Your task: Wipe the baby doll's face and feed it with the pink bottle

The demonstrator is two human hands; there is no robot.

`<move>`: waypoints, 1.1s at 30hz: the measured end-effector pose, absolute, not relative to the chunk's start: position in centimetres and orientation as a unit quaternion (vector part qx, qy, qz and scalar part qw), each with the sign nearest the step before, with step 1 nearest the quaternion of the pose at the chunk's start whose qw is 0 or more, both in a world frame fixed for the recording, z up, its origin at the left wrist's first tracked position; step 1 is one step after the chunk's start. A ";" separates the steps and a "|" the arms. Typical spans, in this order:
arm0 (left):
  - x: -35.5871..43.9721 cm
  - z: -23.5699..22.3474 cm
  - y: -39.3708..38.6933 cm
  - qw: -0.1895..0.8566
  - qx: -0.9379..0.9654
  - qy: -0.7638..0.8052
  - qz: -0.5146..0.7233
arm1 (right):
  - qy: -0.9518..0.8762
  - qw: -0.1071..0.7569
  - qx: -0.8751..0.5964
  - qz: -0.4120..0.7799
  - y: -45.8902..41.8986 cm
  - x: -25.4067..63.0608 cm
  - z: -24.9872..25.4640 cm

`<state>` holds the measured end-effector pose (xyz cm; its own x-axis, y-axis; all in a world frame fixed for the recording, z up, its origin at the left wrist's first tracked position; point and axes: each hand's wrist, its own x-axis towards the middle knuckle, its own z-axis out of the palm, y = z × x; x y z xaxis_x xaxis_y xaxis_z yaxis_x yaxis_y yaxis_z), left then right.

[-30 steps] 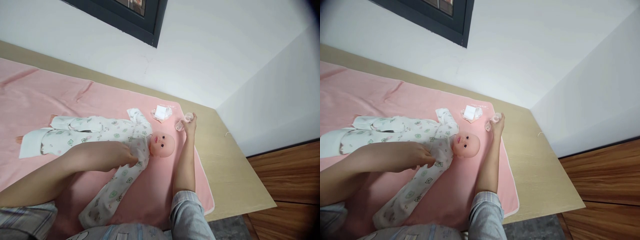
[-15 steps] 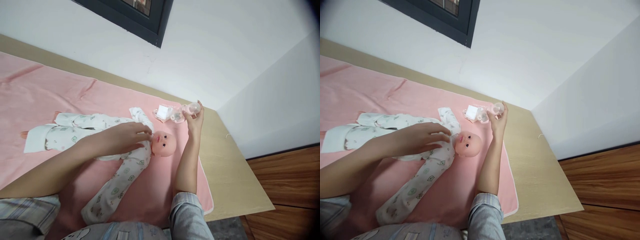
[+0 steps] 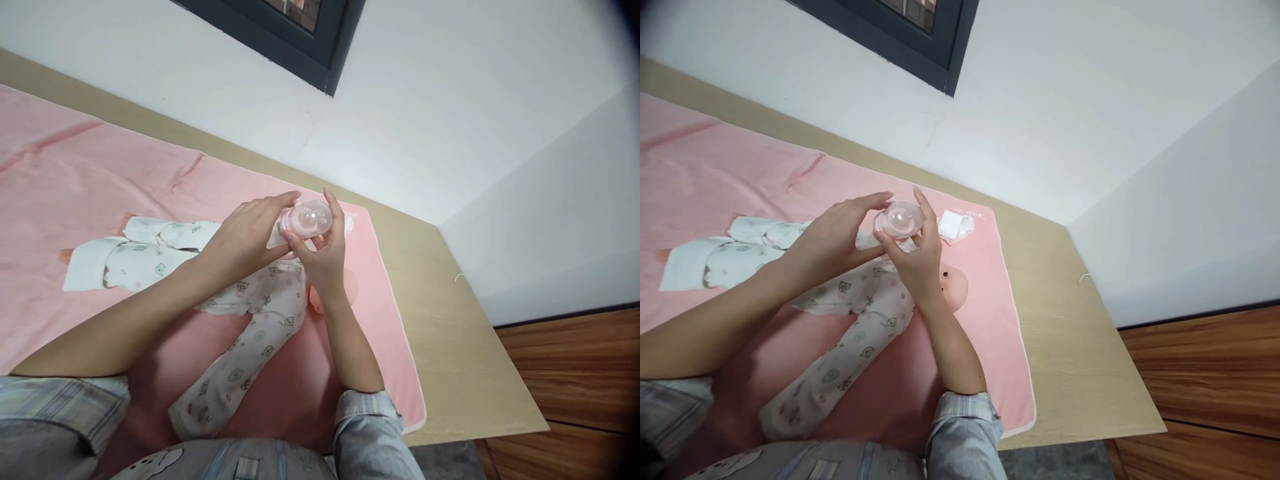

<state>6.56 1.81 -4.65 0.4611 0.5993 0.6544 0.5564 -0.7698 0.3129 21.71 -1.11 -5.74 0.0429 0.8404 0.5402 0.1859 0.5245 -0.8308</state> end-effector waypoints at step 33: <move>-0.8 -6.9 12.9 0.092 0.728 0.660 0.159 | -0.383 0.477 -0.788 0.066 5.7 42.4 -18.5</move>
